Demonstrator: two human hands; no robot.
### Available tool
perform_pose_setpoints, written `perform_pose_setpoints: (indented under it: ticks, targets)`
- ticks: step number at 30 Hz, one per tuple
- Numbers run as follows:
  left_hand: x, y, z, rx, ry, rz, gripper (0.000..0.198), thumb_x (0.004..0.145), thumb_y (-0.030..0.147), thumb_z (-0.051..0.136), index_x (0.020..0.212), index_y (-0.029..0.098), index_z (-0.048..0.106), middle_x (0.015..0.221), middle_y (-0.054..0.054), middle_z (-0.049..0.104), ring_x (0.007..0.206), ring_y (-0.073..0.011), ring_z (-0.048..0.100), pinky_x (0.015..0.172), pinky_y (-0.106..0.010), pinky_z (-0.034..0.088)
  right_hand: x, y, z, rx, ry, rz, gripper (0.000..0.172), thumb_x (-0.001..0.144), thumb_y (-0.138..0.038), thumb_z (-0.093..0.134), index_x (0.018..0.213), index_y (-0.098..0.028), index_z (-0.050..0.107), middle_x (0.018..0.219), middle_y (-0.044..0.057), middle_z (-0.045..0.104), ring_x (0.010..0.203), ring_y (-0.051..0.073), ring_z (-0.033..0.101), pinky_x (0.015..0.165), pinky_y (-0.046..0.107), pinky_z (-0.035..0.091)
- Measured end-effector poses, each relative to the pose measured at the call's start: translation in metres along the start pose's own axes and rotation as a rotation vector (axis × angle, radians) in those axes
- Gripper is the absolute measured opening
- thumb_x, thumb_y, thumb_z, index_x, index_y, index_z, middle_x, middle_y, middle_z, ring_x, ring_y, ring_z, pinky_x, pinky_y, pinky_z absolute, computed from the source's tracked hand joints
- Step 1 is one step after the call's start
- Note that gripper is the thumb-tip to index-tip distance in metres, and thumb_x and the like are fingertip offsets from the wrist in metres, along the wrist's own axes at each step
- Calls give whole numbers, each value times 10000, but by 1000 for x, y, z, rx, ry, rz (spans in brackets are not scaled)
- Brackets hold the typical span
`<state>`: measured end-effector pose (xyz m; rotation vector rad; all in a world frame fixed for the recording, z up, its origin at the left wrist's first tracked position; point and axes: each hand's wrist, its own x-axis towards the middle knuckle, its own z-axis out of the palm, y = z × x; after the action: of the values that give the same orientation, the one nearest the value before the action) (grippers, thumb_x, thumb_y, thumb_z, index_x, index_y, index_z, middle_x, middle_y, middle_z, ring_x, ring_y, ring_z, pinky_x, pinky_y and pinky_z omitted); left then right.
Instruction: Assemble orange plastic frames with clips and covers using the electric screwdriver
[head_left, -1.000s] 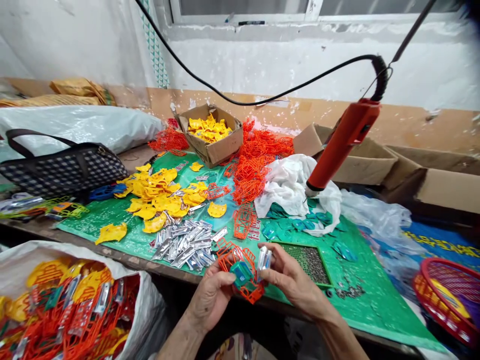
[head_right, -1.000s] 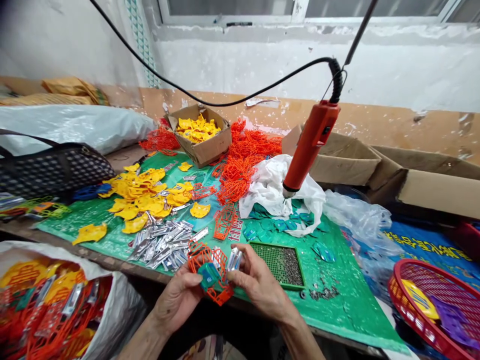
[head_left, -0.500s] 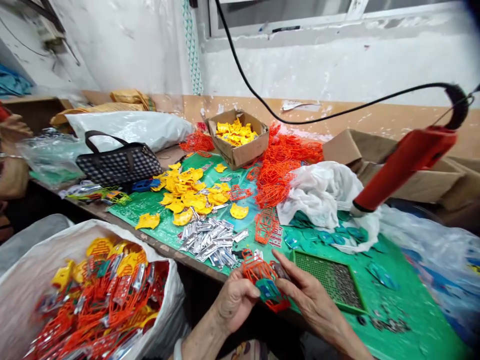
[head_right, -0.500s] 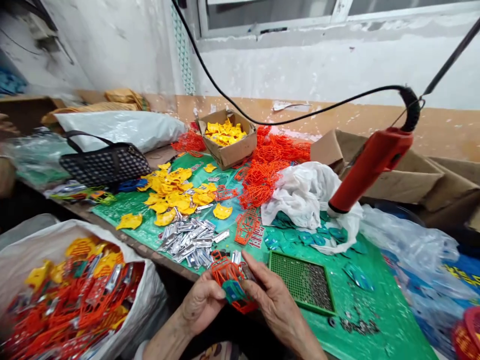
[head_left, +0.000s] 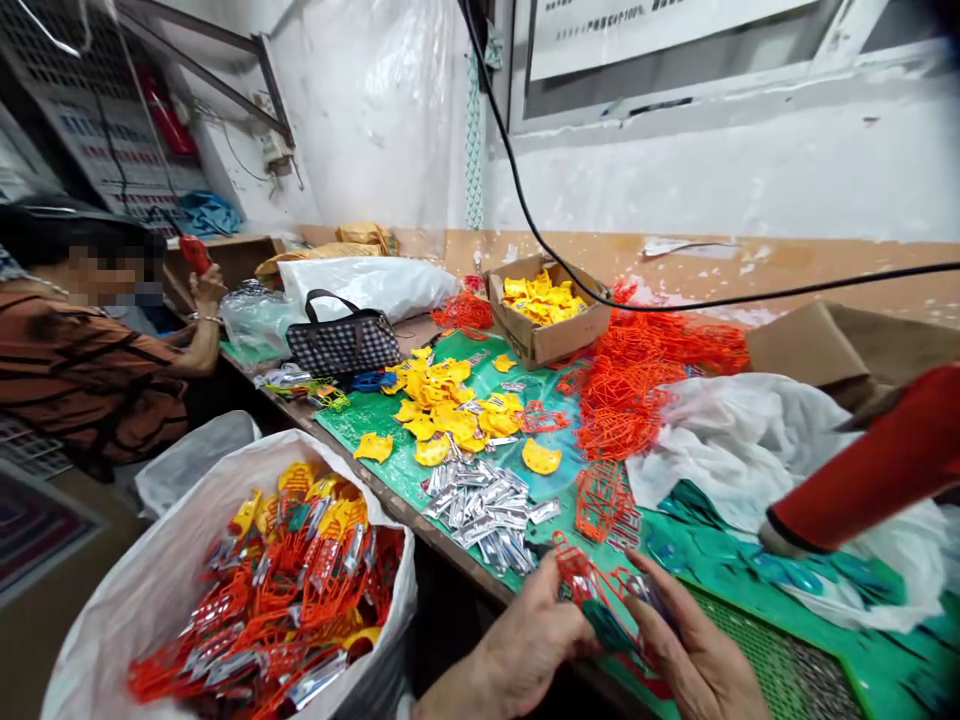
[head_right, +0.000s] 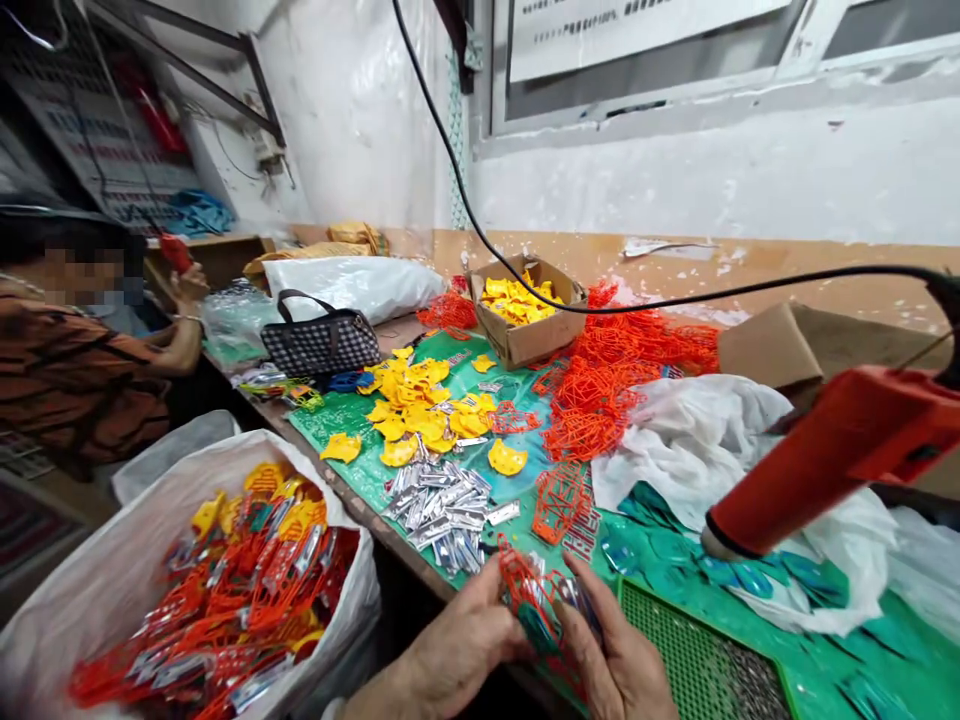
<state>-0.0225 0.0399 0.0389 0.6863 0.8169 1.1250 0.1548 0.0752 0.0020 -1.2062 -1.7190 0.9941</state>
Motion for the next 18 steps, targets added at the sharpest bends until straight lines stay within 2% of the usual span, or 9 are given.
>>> perform_pose_setpoints:
  ticks: [3, 5, 6, 7, 9, 11, 14, 16, 18]
  targets:
    - [-6, -1, -6, 438, 276, 181, 796, 704, 108, 589, 1464, 188, 367, 1399, -152, 535, 808, -171, 638, 783, -321, 508, 3, -4, -7, -44, 17, -39, 459, 860, -460, 591, 1269, -257, 637, 1139, 33, 746, 916, 199, 750, 718, 183, 595]
    - [-13, 6, -8, 687, 381, 356, 742, 765, 137, 587, 1473, 189, 371, 1510, -168, 404, 809, -173, 627, 825, -342, 508, 2, -8, -9, -77, -4, -38, 472, 872, -461, 577, 1293, -251, 616, 1122, 38, 751, 886, 197, 756, 692, 193, 604]
    - [-17, 12, -7, 768, 361, 422, 676, 795, 153, 578, 1451, 193, 420, 1517, -164, 397, 807, -180, 625, 827, -350, 510, 1, -10, -9, -98, -8, -46, 472, 880, -454, 571, 1304, -251, 606, 1125, 42, 749, 886, 198, 756, 697, 201, 607]
    - [-20, 20, -6, 822, 292, 461, 597, 823, 178, 576, 1412, 200, 485, 1497, -156, 431, 810, -192, 626, 811, -348, 512, 1, -11, -9, -121, -16, -70, 465, 886, -441, 568, 1309, -251, 601, 1131, 48, 747, 891, 201, 756, 714, 210, 609]
    - [-23, 36, -2, 844, 104, 414, 489, 864, 237, 581, 1352, 215, 568, 1385, -145, 557, 800, -208, 633, 732, -319, 519, 2, -13, -7, -176, -40, -161, 436, 901, -397, 562, 1313, -257, 597, 1159, 60, 736, 918, 208, 752, 780, 234, 602]
    - [-22, 48, 0, 805, -59, 300, 411, 868, 262, 578, 1273, 215, 634, 1207, -128, 654, 753, -203, 637, 656, -289, 509, 3, -14, -3, -237, -73, -300, 413, 910, -351, 556, 1312, -262, 596, 1156, 69, 735, 927, 217, 751, 802, 248, 598]
    - [-11, 52, -6, 665, -245, 43, 259, 845, 260, 568, 1055, 202, 709, 929, -63, 678, 622, -155, 617, 573, -255, 481, 5, -14, 0, -337, -107, -478, 399, 915, -305, 543, 1310, -262, 586, 1095, 72, 758, 882, 214, 760, 736, 235, 610]
    - [-4, 45, -13, 525, -297, -122, 183, 810, 275, 597, 943, 193, 691, 777, -15, 647, 541, -125, 595, 575, -255, 481, 4, -11, -1, -401, -120, -489, 381, 923, -280, 521, 1300, -261, 576, 1039, 66, 775, 827, 205, 767, 686, 227, 614]
    - [1, 35, -20, 417, -283, -197, 166, 768, 289, 636, 897, 188, 661, 695, 14, 618, 494, -116, 584, 612, -287, 500, 2, -6, -1, -457, -147, -469, 349, 919, -257, 513, 1261, -257, 586, 989, 63, 783, 791, 208, 768, 661, 236, 616]
